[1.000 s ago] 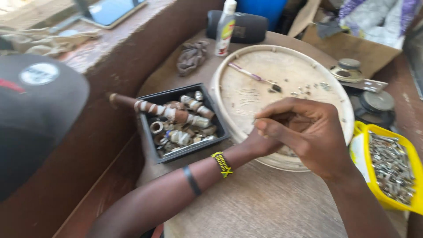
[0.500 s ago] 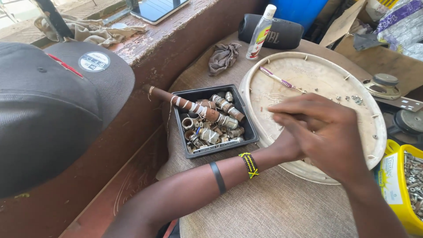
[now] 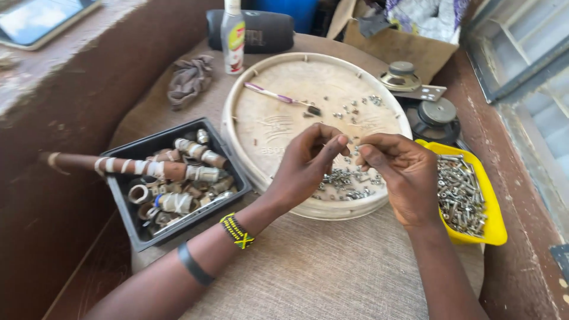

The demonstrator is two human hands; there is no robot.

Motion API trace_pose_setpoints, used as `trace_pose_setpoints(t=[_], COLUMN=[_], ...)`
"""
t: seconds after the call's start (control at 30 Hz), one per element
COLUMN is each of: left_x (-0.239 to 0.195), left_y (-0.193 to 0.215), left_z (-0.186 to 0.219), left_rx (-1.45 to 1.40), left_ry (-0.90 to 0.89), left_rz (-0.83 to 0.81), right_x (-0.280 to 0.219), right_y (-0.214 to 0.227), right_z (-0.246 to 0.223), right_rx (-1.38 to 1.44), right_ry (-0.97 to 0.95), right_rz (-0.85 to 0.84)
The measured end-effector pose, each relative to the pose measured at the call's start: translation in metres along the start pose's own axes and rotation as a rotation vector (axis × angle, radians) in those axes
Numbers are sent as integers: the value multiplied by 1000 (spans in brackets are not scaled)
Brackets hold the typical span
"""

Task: Sorting small screws and hardware from a mixed pile on a lid into a yellow container.

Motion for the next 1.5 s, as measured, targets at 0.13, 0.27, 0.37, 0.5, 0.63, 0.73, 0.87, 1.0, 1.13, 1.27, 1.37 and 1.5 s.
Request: trace_pose_setpoints(t=[0.13,0.27,0.37,0.5,0.63,0.73,0.87,1.0,1.13,1.27,1.37,1.5], left_x=[2,3,4,1,-5,-5,-2,4,3,1,0,1], left_y=[-1,1,6,1,-2,-1,5,13,14,11,12,9], left_z=[-12,-15,-7,2,12,15,12,1,8,10,9,16], left_rx=[-31,-27,33,154,302,450,541,610,648,666,681,655], left_ry=[-28,-64,-77,-56,-120,-216,-277,-336,-348,-311,-299,-285], left_rz=[7,10,7,0,-13,-27,16,27,27,-4,-20,-46], right_x=[-6,-10,-13,-20,-33,-42,-38,-19,-9,-6,-7,-9], right_y=[3,7,16,59,72,58,19,-17,-30,-31,-33,-19], right_z=[2,-7,-8,-5,-28,-47,-58,-41,-26,-15,-17,-7], right_rx=[23,0,-31,-117,-194,-339,-686,-911,-1069,-1156,-1206,-1175], right_ry=[-42,-50,-11,107,112,96,21,97,21,33,37,112], right_rz=[39,56,113,252,263,162,-90,-296,-438,-462,-451,-334])
Point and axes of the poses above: each hand's wrist, its own x-axis towards the middle knuckle, its own y-axis out of the back of the hand, z = x × y, the point moved 2 cm from there along x, towards the middle knuckle, and after that the axes turned 6 degrees about -y, right-handed, at the moved point
